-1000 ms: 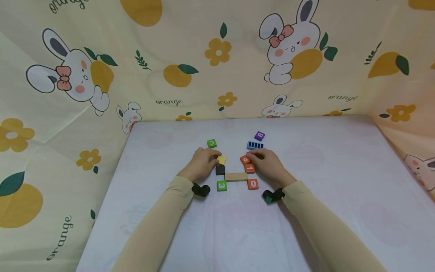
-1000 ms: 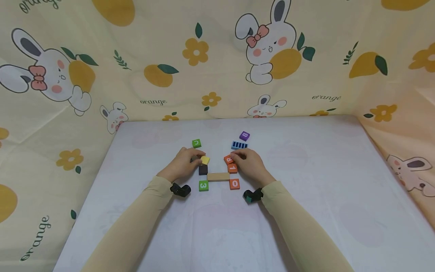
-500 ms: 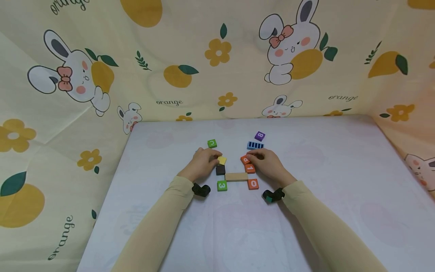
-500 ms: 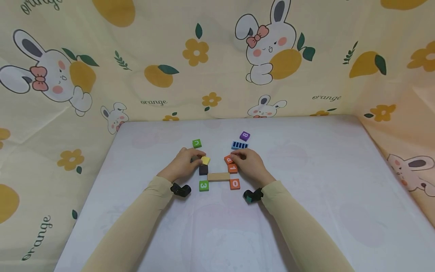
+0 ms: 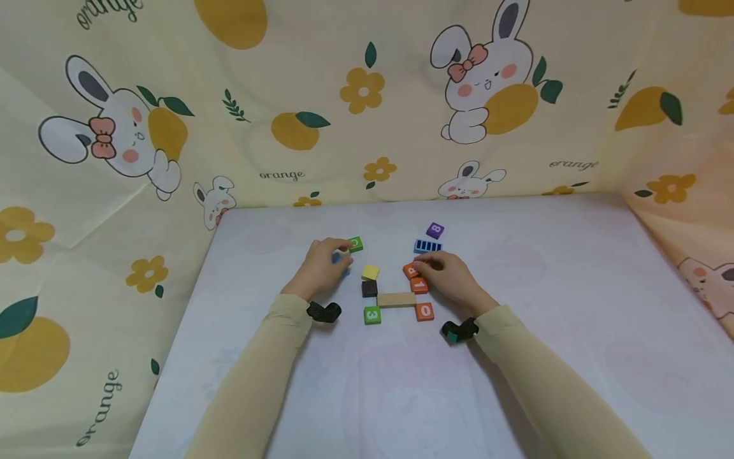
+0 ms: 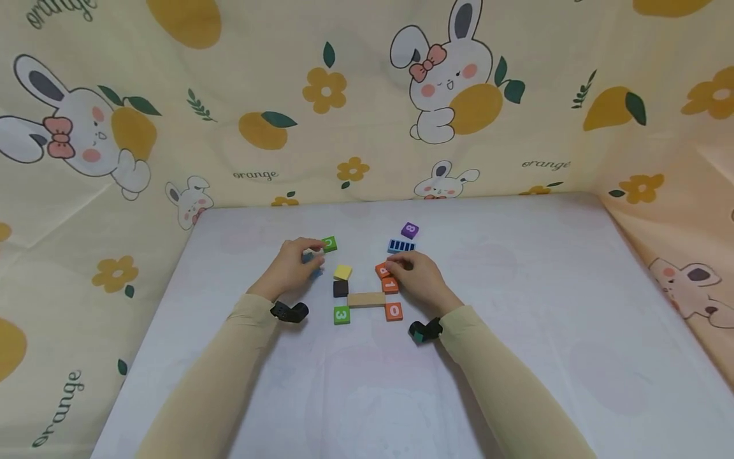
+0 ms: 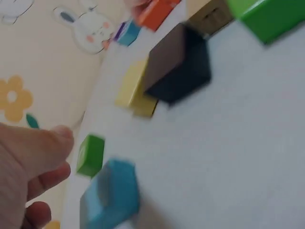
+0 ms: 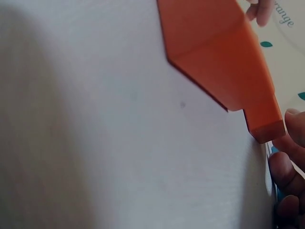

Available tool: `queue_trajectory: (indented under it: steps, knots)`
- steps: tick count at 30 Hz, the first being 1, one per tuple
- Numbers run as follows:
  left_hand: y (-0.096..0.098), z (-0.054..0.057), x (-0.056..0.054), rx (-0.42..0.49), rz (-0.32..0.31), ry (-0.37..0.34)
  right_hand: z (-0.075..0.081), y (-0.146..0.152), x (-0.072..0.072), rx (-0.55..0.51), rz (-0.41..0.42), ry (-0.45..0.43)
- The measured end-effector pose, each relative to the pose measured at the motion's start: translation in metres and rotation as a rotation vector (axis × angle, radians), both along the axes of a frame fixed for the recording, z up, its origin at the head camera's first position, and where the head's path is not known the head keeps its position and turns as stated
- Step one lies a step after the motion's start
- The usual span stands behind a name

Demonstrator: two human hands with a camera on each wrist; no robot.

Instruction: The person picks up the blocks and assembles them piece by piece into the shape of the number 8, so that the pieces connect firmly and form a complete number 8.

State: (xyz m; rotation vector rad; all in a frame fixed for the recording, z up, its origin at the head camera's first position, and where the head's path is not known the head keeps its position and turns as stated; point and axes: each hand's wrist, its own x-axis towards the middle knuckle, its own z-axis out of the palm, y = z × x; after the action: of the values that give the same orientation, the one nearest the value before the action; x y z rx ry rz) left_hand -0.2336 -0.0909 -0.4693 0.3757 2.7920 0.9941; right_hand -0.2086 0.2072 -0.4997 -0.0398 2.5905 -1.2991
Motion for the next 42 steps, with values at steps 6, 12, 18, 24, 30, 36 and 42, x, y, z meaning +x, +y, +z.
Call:
queue_trajectory:
  steps: [6,12,18,24,30,36,42]
  knots:
    - [-0.020,-0.006,-0.002,-0.062,0.002,-0.009,0.000,0.000,0.001,-0.004,0.000,-0.015]
    - [-0.027,-0.014,0.001,-0.056,-0.007,-0.032,0.001,0.000,0.001,0.001,0.006,-0.011]
    - [-0.036,-0.021,0.000,0.029,-0.020,-0.072,0.002,0.001,0.002,0.014,0.018,0.027]
    - [-0.048,-0.030,-0.004,0.142,-0.018,-0.133,0.002,0.001,0.002,0.013,0.021,0.026]
    - [-0.050,-0.031,-0.001,0.157,-0.002,-0.145,0.003,-0.001,0.002,0.014,0.006,0.001]
    - [-0.052,-0.032,0.003,0.170,0.005,-0.136,0.003,-0.002,0.002,0.011,0.008,0.009]
    - [-0.052,-0.033,0.003,0.183,-0.003,-0.141,0.003,-0.002,0.002,0.025,0.011,0.034]
